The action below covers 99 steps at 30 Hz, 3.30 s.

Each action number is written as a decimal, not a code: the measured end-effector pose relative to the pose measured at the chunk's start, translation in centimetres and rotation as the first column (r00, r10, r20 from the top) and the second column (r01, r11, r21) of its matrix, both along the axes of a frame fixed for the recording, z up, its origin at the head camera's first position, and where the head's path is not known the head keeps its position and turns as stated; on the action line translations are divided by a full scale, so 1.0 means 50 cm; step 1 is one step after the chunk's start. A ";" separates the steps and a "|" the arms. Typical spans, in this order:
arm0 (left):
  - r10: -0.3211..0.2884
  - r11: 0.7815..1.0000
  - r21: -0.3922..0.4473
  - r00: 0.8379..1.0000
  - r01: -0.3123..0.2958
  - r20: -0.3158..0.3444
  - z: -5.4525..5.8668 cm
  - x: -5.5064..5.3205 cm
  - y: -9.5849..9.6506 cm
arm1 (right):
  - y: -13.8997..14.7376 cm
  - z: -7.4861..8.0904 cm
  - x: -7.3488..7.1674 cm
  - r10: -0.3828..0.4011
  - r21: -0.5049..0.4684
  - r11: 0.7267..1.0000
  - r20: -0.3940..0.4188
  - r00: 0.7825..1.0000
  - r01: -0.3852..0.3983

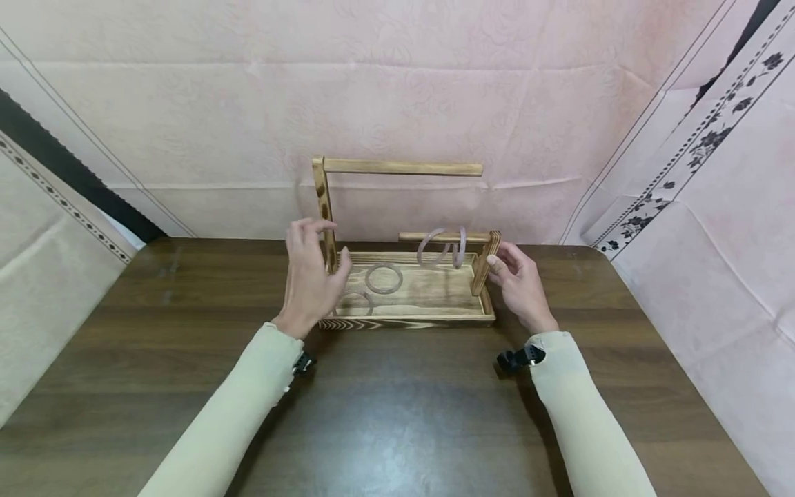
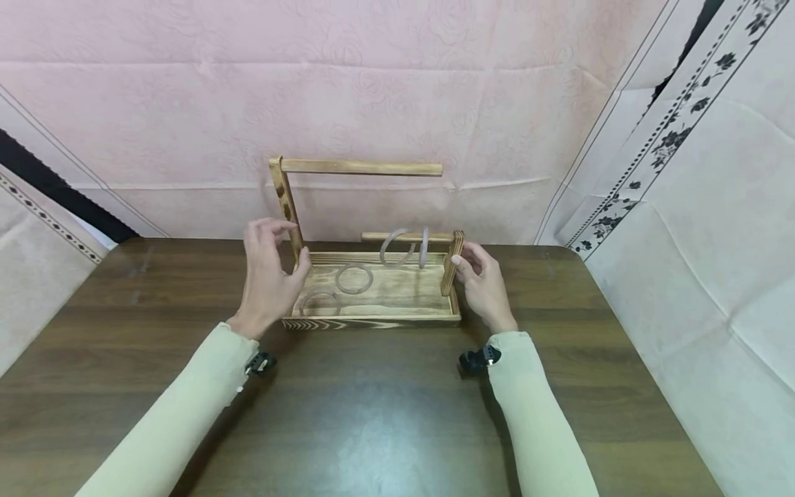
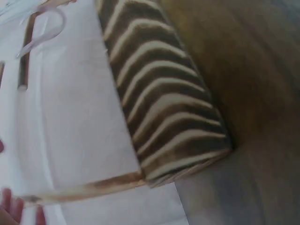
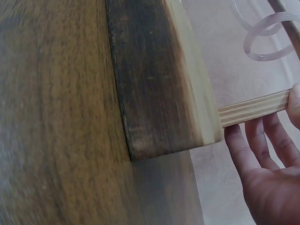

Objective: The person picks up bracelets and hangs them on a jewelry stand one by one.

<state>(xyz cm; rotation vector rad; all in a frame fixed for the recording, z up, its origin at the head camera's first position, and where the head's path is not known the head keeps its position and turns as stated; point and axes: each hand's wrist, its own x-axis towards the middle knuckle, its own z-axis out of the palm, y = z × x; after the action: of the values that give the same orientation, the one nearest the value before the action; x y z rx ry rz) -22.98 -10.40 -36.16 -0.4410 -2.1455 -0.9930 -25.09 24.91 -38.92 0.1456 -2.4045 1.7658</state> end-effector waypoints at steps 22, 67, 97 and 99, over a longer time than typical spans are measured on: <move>-0.294 0.935 0.300 0.887 0.190 0.356 0.025 -0.080 -0.058 | 0.007 0.016 0.006 0.047 0.004 0.999 0.005 0.999 -0.047; -0.314 0.948 0.180 0.685 0.262 0.658 0.013 -0.130 -0.116 | -0.039 0.099 0.118 -0.063 0.649 0.744 -0.165 0.984 0.157; -0.365 0.927 0.217 0.613 0.304 0.700 0.020 -0.135 -0.117 | -0.190 0.143 0.146 0.401 0.809 0.574 -0.144 0.905 -0.126; -0.372 0.924 0.220 0.607 0.312 0.702 0.021 -0.135 -0.120 | -0.198 0.145 0.139 0.423 0.821 0.554 -0.131 0.896 -0.142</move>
<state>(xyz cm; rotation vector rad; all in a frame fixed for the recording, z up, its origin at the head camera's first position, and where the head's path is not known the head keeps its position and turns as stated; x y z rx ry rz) -29.72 -16.38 -35.12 -0.4784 -2.7848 -1.6979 -18.15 15.00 -31.69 0.9015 -2.8077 0.4793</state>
